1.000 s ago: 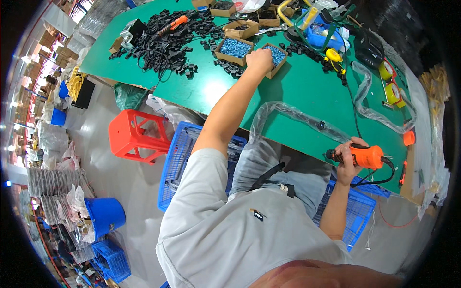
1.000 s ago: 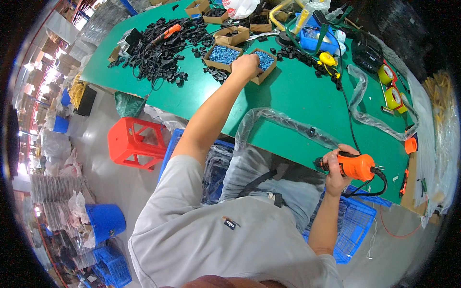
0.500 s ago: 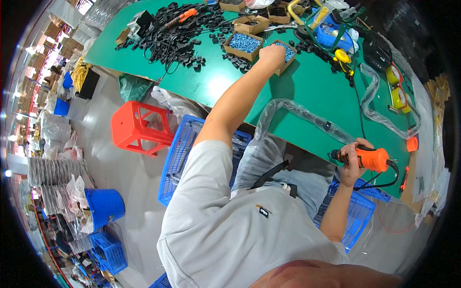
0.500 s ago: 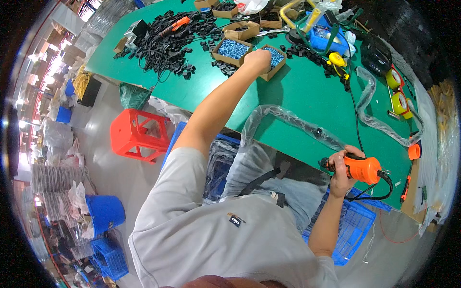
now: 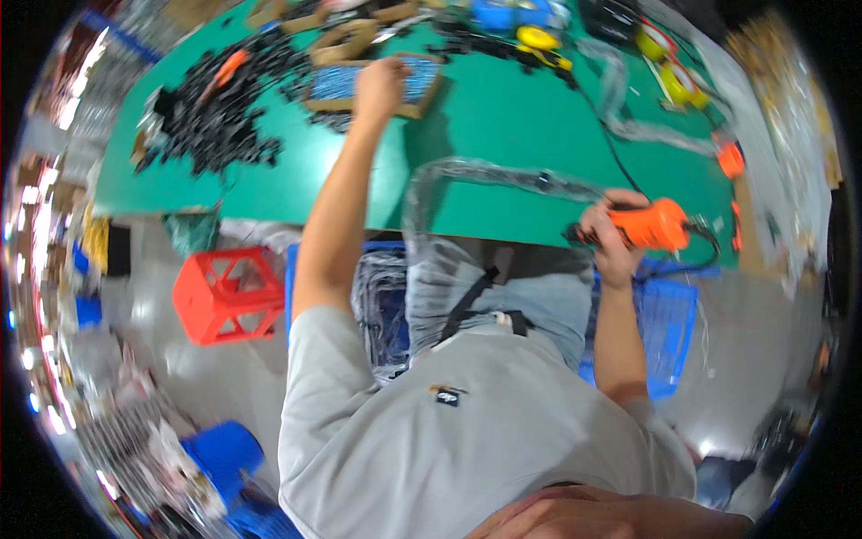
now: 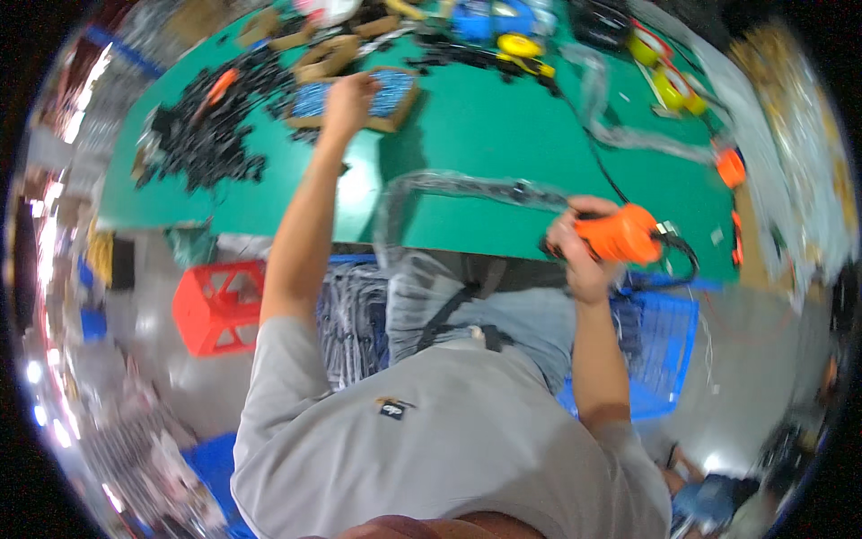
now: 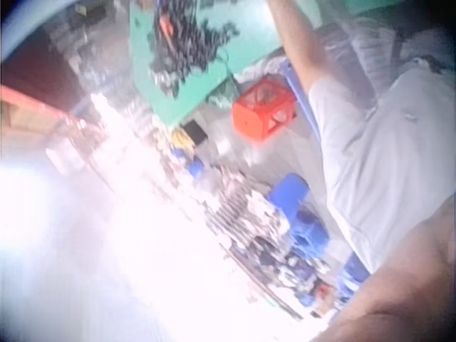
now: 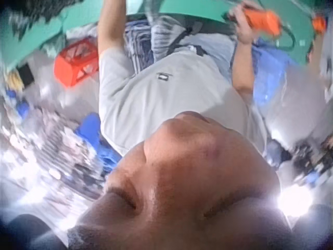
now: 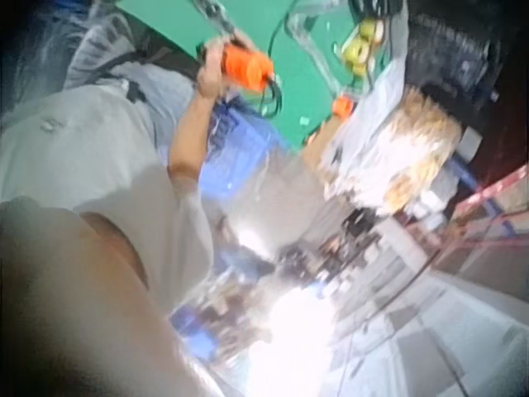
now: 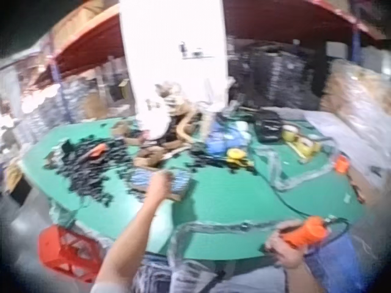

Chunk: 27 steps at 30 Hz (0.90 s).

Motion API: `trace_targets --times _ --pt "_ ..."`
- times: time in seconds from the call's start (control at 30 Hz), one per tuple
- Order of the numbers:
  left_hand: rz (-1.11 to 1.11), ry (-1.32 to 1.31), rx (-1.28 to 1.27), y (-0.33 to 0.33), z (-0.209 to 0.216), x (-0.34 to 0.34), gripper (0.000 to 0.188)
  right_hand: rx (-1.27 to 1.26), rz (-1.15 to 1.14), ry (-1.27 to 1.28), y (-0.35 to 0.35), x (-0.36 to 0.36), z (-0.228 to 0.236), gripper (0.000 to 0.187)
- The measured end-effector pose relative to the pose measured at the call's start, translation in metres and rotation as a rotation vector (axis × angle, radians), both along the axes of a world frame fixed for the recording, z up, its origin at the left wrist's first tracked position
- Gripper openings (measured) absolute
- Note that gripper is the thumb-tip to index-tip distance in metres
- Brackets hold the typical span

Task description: Assemble metal frames by inserting and tightening screws using an electric screwdriver.

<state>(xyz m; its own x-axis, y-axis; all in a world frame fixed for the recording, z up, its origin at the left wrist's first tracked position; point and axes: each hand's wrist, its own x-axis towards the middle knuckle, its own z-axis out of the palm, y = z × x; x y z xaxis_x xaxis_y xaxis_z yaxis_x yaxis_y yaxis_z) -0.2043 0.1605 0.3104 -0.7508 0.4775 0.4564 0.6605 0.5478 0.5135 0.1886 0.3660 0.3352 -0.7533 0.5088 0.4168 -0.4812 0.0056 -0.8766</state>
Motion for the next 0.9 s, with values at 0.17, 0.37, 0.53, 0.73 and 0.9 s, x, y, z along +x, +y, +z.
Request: trace_targets --times 0.17,0.37,0.53,0.73,0.9 --pt "-0.155 -0.564 0.45 0.008 0.031 0.148 0.03 -0.137 -0.004 0.384 0.002 -0.005 0.028 0.036" --pt "-0.33 -1.238 0.783 0.033 0.018 0.273 0.031 -0.113 0.071 0.557 -0.012 -0.007 0.078 0.039" --pt "-0.324 -1.33 0.877 0.036 0.022 0.288 0.031 -0.069 0.109 0.55 -0.017 -0.014 0.077 0.038" --pt "-0.327 -1.314 0.876 0.035 0.022 0.29 0.031 -0.081 0.113 0.534 -0.022 -0.015 0.073 0.037" --pt "-0.267 -1.333 0.871 0.038 0.02 0.293 0.031 -0.007 0.095 0.5 -0.027 -0.016 0.07 0.039"
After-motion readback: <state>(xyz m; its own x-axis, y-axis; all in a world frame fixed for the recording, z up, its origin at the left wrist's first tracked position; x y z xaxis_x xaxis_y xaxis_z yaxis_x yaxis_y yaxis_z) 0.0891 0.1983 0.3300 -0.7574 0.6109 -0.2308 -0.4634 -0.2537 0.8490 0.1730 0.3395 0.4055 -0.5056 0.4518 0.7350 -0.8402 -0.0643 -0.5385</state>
